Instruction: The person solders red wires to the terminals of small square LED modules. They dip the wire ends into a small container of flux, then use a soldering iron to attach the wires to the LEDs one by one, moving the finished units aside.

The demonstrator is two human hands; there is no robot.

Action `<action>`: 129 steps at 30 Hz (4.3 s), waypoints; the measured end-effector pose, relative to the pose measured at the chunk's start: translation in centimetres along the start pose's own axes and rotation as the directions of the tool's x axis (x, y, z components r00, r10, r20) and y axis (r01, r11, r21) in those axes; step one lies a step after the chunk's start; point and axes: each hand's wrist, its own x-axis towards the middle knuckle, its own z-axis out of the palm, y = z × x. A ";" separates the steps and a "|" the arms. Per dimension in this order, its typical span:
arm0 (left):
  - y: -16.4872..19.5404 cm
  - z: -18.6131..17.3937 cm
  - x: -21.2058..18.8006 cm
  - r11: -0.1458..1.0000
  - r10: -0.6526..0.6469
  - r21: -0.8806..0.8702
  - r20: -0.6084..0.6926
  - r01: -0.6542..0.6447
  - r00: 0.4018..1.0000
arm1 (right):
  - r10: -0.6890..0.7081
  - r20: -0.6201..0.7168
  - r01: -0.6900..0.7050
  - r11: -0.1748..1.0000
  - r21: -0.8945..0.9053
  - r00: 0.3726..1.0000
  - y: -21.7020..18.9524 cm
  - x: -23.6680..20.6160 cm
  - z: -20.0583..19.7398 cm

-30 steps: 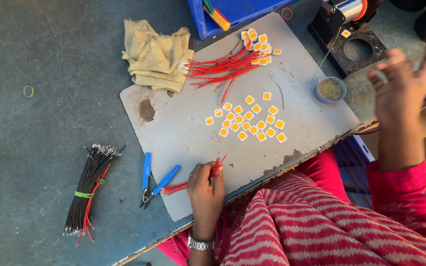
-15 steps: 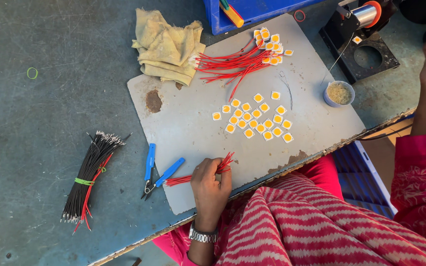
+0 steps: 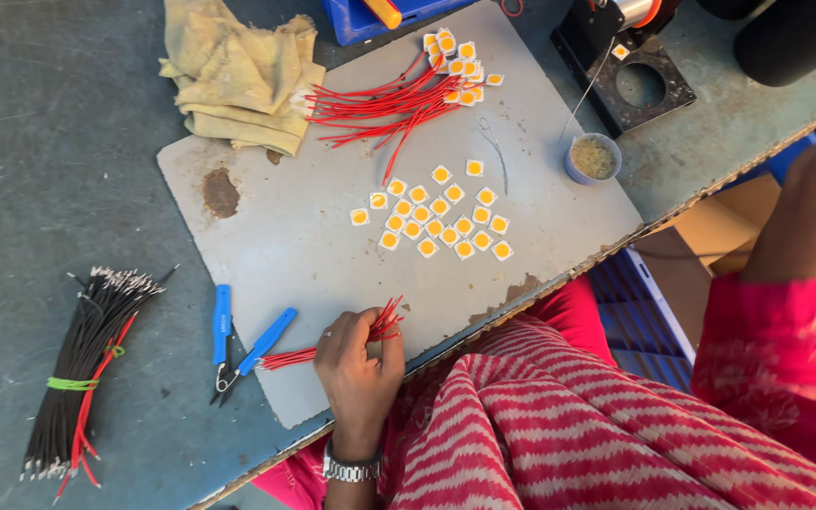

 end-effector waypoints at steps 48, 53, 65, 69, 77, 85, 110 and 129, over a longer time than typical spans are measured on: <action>2.0 1.9 -0.4 0.953 0.302 -0.062 0.313 -0.298 0.900 | -0.006 0.838 0.269 0.948 -0.169 0.545 -12.6 -22.0 17.8; 1.7 2.5 -0.6 0.916 0.372 0.007 0.359 -0.401 0.856 | 0.005 0.829 0.219 0.964 -0.153 0.559 -12.9 -22.7 18.2; 2.0 2.7 0.3 0.913 0.350 0.024 0.466 -0.407 0.813 | -0.020 0.819 0.185 0.977 -0.105 0.574 -12.1 -23.2 17.3; 2.1 2.3 0.6 0.919 0.342 0.011 0.474 -0.394 0.811 | 0.132 0.752 -0.114 0.991 -0.075 0.646 -11.5 -22.2 15.2; 1.9 2.1 1.5 0.917 0.352 -0.013 0.491 -0.398 0.797 | 0.097 0.382 -0.151 0.982 0.114 0.919 -9.9 -18.8 10.2; 1.7 2.4 1.3 0.904 0.380 0.002 0.458 -0.428 0.804 | 0.152 0.401 -0.252 0.945 0.208 0.903 -10.7 -17.3 8.3; 1.6 2.8 1.2 0.919 0.365 -0.024 0.431 -0.393 0.826 | 0.061 0.784 0.150 0.970 -0.193 0.618 -17.0 -16.6 14.9; 1.6 3.0 1.1 0.922 0.356 -0.014 0.426 -0.388 0.832 | 0.224 0.315 -0.121 0.941 -0.315 0.922 -11.1 -12.9 12.8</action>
